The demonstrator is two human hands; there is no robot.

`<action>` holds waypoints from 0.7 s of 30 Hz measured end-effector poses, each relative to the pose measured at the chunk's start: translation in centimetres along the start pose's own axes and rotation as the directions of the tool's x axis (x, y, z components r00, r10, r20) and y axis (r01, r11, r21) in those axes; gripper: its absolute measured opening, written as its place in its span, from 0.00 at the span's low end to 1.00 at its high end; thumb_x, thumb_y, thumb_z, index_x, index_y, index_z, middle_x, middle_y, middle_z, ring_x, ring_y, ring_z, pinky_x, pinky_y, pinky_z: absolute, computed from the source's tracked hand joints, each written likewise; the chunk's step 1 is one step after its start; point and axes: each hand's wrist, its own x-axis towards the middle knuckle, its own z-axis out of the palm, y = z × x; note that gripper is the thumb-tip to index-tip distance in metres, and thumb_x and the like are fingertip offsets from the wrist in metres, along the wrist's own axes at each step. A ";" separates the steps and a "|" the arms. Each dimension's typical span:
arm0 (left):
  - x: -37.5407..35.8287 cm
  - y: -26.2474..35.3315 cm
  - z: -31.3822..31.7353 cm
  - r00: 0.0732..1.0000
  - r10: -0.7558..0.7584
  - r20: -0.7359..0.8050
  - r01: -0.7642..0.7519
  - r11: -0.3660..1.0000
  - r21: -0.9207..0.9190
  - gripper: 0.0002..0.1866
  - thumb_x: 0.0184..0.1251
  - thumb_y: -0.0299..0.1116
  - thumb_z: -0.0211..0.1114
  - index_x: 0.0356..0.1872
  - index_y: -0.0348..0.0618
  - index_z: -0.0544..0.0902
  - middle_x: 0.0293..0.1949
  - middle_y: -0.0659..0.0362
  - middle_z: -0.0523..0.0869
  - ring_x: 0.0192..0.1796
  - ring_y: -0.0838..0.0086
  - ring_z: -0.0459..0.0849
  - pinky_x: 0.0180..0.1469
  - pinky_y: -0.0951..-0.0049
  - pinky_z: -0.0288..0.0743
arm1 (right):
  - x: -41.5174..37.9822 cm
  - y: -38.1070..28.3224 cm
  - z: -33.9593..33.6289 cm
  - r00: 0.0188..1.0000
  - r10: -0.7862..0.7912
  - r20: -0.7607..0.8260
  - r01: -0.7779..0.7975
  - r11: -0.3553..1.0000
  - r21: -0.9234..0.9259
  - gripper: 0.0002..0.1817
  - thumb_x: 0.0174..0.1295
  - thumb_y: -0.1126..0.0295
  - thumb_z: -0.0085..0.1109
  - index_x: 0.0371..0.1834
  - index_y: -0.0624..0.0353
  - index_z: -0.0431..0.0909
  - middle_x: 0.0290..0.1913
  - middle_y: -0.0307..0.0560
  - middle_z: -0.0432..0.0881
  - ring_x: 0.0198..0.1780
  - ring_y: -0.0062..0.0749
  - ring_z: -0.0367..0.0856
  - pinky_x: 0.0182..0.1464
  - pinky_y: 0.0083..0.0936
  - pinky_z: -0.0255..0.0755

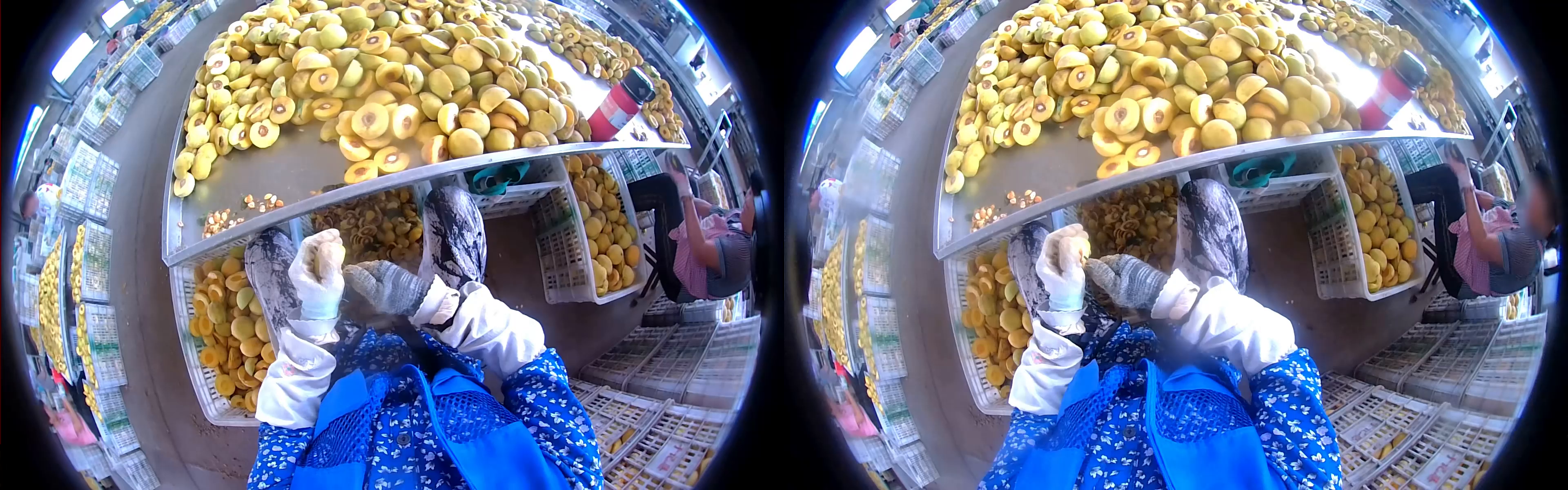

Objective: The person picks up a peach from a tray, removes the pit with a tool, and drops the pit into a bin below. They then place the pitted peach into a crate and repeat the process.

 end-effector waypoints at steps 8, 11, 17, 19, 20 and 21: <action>1.2 1.1 -1.5 0.906 -0.109 0.408 0.103 0.994 0.035 0.09 0.67 0.27 0.55 0.37 0.32 0.81 0.29 0.60 0.83 0.30 0.83 0.78 0.35 0.83 0.72 | -1.0 -2.8 -1.4 0.788 0.500 0.359 -0.615 0.628 0.477 0.27 0.64 0.42 0.47 0.17 0.51 0.73 0.14 0.33 0.66 0.13 0.20 0.62 0.15 0.20 0.53; 1.6 0.8 -2.1 0.837 -0.311 0.450 0.324 0.945 0.050 0.10 0.67 0.29 0.56 0.37 0.32 0.81 0.28 0.60 0.83 0.29 0.83 0.79 0.34 0.83 0.72 | -0.8 -2.2 -0.1 0.972 0.159 0.176 -0.226 0.845 0.484 0.24 0.63 0.43 0.50 0.23 0.52 0.76 0.15 0.33 0.68 0.13 0.18 0.63 0.16 0.17 0.57; -0.5 1.3 -1.9 0.846 -0.396 0.356 0.463 0.878 -0.121 0.15 0.68 0.37 0.56 0.33 0.34 0.82 0.28 0.58 0.84 0.27 0.82 0.80 0.31 0.83 0.73 | -1.9 -1.5 -0.2 0.750 0.440 0.495 -0.659 0.424 0.621 0.23 0.59 0.41 0.53 0.26 0.51 0.75 0.15 0.32 0.70 0.11 0.17 0.65 0.10 0.15 0.53; -0.4 0.6 -2.6 0.786 -0.418 0.456 0.478 0.878 -0.019 0.14 0.68 0.37 0.56 0.34 0.36 0.83 0.27 0.59 0.84 0.27 0.82 0.79 0.30 0.83 0.72 | -2.1 2.0 -0.2 0.713 0.381 0.588 -0.697 0.473 0.539 0.26 0.59 0.38 0.51 0.24 0.51 0.74 0.15 0.32 0.70 0.11 0.17 0.63 0.10 0.16 0.51; -0.2 0.0 -2.9 0.764 -0.367 0.530 0.375 0.922 0.098 0.17 0.68 0.41 0.56 0.34 0.36 0.82 0.28 0.56 0.85 0.29 0.78 0.82 0.32 0.80 0.75 | -2.3 2.1 0.0 0.727 0.423 0.542 -0.680 0.552 0.482 0.27 0.59 0.37 0.51 0.25 0.51 0.74 0.15 0.32 0.70 0.11 0.17 0.64 0.10 0.16 0.52; -0.4 -0.2 -3.0 0.764 -0.374 0.526 0.383 0.918 0.098 0.17 0.67 0.41 0.56 0.34 0.36 0.82 0.28 0.56 0.85 0.29 0.78 0.82 0.32 0.80 0.75 | -2.3 2.2 0.2 0.746 0.453 0.488 -0.656 0.629 0.418 0.27 0.59 0.37 0.51 0.25 0.51 0.74 0.15 0.33 0.70 0.11 0.17 0.64 0.09 0.15 0.52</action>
